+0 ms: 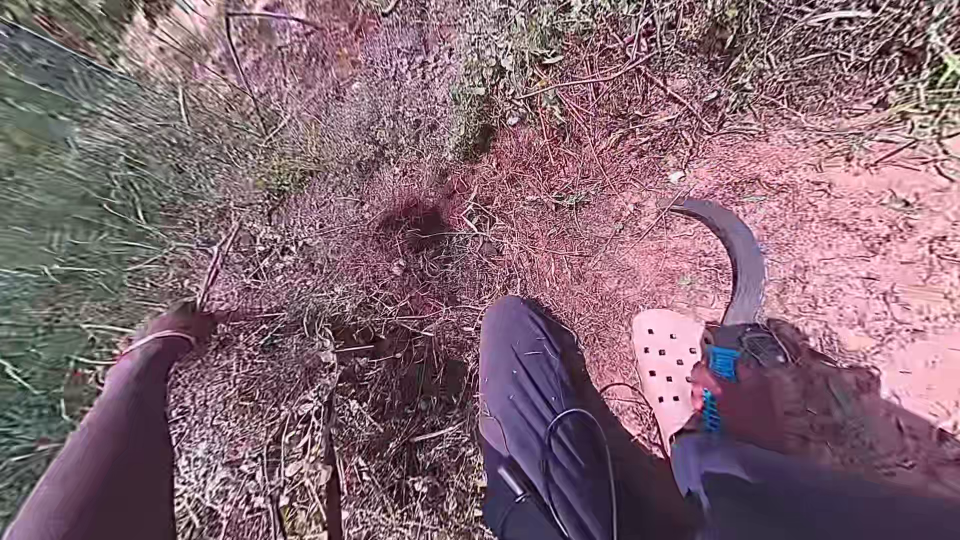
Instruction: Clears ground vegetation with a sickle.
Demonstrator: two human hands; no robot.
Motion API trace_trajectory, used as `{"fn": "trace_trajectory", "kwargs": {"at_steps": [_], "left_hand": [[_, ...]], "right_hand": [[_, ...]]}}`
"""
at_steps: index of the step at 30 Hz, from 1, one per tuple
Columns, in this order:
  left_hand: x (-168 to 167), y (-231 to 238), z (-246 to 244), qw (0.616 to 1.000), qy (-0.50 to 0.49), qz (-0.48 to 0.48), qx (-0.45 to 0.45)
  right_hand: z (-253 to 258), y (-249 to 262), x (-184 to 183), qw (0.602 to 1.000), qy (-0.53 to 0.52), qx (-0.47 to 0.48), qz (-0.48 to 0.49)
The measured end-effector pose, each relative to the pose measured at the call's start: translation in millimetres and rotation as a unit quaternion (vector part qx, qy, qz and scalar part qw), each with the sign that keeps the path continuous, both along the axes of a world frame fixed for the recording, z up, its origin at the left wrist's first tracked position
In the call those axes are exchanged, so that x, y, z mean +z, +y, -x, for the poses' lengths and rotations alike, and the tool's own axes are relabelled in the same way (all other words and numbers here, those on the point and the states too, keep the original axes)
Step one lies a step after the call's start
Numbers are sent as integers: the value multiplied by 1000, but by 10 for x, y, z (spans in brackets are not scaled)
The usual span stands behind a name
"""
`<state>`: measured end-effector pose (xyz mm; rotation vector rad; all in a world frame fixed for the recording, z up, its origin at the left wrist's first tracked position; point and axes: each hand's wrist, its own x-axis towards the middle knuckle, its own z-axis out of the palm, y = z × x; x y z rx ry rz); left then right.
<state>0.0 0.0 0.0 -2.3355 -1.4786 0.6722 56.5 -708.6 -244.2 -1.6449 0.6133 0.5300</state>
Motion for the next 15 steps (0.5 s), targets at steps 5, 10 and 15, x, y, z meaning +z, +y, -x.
{"fn": "trace_trajectory", "kwargs": {"at_steps": [5,10,15], "left_hand": [[-585,-1440,-1209,964,-39,98,-245],[-1273,-3491,-2031,818,-97,229,-519],[-2158,-4901,-2093,735,103,324,-587]], "right_hand": [[-87,-25,69,996,52,45,48],[-110,17,-19,988,57,98,109],[-122,49,63,967,54,159,190]]}}
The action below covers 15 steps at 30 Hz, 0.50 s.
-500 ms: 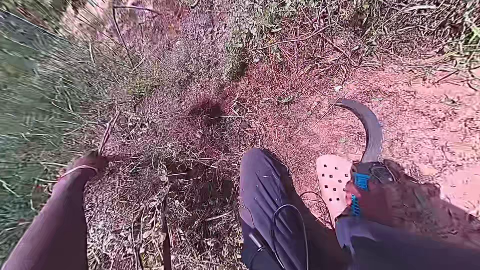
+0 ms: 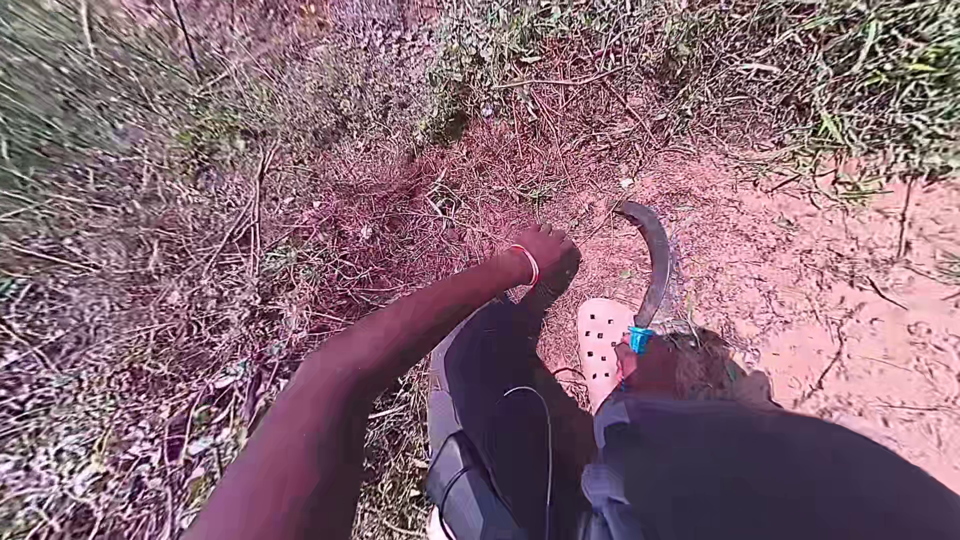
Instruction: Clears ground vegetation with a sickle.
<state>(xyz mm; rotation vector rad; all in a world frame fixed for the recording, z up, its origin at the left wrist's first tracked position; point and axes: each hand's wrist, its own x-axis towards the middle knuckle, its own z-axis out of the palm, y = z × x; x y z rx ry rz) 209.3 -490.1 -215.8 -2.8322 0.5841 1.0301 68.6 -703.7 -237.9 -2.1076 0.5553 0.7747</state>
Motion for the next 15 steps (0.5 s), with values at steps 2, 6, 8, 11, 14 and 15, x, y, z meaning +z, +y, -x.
{"fn": "trace_trajectory", "kwargs": {"at_steps": [2,6,8,11,14,15], "left_hand": [[-72,-319,4,994,23,16,103],[4,-734,162,940,54,78,329],[24,-778,327,926,52,98,360],[-68,-702,425,945,53,108,304],[-310,-529,403,964,-34,123,232],[-392,-463,366,967,-71,126,208]], "right_hand": [[13,30,10,1000,1,9,7],[77,-24,-199,997,-54,-30,-50],[93,-15,-264,997,-51,-36,-51],[50,-6,-236,1000,-10,-5,-19],[35,-6,-132,1000,-3,-3,-21],[49,-12,-143,1000,-8,-7,-23]]}}
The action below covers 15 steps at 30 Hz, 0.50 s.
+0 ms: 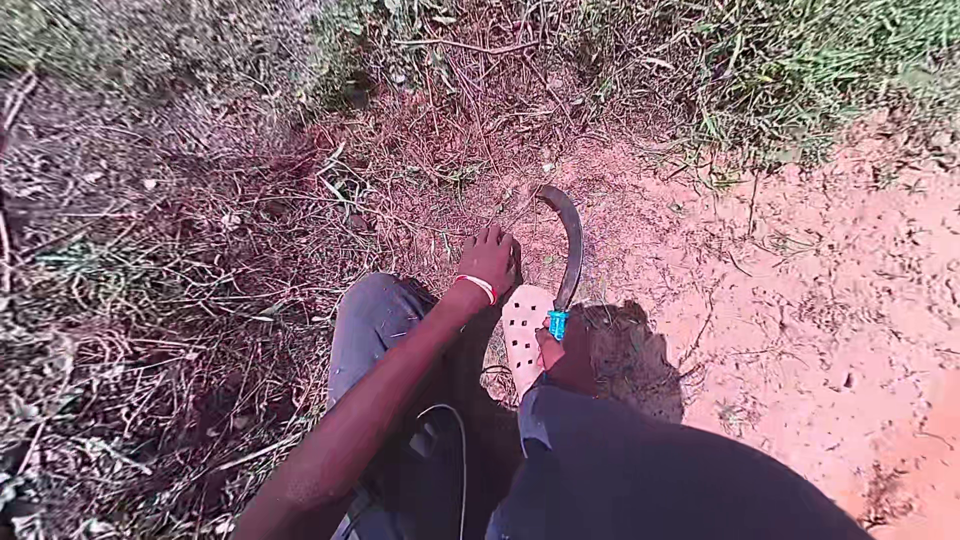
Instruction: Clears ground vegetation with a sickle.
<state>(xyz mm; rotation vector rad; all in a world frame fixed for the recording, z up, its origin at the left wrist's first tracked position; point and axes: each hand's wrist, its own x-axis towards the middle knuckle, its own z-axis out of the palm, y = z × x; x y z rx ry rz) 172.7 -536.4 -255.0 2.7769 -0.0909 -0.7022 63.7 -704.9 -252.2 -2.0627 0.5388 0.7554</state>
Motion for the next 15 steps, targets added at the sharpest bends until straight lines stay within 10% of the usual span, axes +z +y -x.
{"fn": "trace_trajectory", "kwargs": {"at_steps": [15], "left_hand": [[-37,2004,-997,971,-6,-240,-18]], "right_hand": [[-24,21,29,999,22,-29,-11]]}}
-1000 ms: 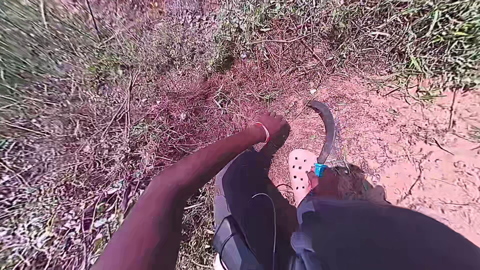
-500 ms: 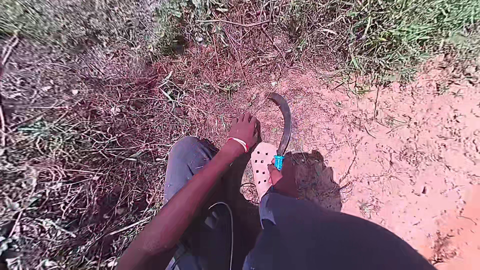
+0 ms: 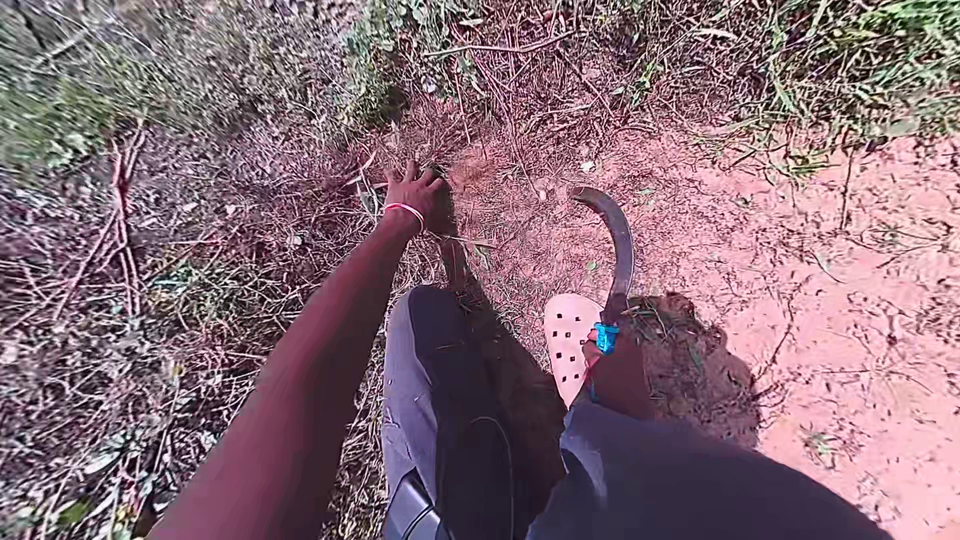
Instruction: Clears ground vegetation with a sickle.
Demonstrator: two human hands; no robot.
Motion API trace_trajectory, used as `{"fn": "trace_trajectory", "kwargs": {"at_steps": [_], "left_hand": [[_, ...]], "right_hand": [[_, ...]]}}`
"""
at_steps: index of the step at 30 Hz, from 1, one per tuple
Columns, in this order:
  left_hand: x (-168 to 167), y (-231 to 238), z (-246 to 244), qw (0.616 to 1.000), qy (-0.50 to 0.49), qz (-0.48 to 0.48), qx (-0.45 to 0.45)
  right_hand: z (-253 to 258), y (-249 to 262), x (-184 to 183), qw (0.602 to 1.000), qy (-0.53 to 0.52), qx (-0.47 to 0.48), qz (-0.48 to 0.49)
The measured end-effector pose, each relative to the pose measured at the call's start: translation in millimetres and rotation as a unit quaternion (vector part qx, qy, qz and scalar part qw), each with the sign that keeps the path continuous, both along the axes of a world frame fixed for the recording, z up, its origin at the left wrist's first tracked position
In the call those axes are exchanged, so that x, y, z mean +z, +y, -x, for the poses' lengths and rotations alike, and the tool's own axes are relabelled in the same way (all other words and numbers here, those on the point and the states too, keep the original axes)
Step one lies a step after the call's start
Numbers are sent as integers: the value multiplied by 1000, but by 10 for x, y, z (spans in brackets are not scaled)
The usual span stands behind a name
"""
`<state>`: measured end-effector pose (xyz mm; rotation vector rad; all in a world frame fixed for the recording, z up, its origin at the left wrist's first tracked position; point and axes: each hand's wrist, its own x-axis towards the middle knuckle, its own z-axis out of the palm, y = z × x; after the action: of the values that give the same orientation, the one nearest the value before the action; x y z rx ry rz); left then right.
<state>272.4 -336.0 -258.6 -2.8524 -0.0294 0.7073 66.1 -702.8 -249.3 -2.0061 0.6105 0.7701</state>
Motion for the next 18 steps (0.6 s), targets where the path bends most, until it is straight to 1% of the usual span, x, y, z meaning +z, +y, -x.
{"fn": "trace_trajectory", "kwargs": {"at_steps": [1,3,5,6,8,10,11,12,13,15,16,18], "left_hand": [[51,134,35,1000,-1,-6,9],[124,318,71,1000,-18,-9,-10],[147,353,24,997,-64,7,-41],[163,317,-25,995,-89,15,-41],[219,193,-177,988,-150,46,12],[266,82,-380,966,-210,100,114],[260,49,-495,951,-219,130,176],[215,27,-606,937,-207,166,228],[169,11,-703,932,-173,194,254],[54,18,-827,940,-103,213,246],[-19,38,-859,945,-86,208,236],[-132,82,-883,943,-84,216,240]], "right_hand": [[8,3,-2,1000,-11,-8,-6],[-14,26,70,1000,-5,-8,-12],[1,23,62,1000,-14,-7,-19],[16,15,54,999,-20,-7,-26],[29,14,51,999,-23,-15,-35],[21,28,65,998,-20,-30,-45],[18,33,72,998,-17,-38,-50],[27,24,75,998,-19,-38,-49],[27,18,91,998,-26,-31,-41],[24,24,121,999,-35,-15,-21],[25,28,107,999,-30,-10,-11],[17,45,110,1000,-14,-6,-5]]}}
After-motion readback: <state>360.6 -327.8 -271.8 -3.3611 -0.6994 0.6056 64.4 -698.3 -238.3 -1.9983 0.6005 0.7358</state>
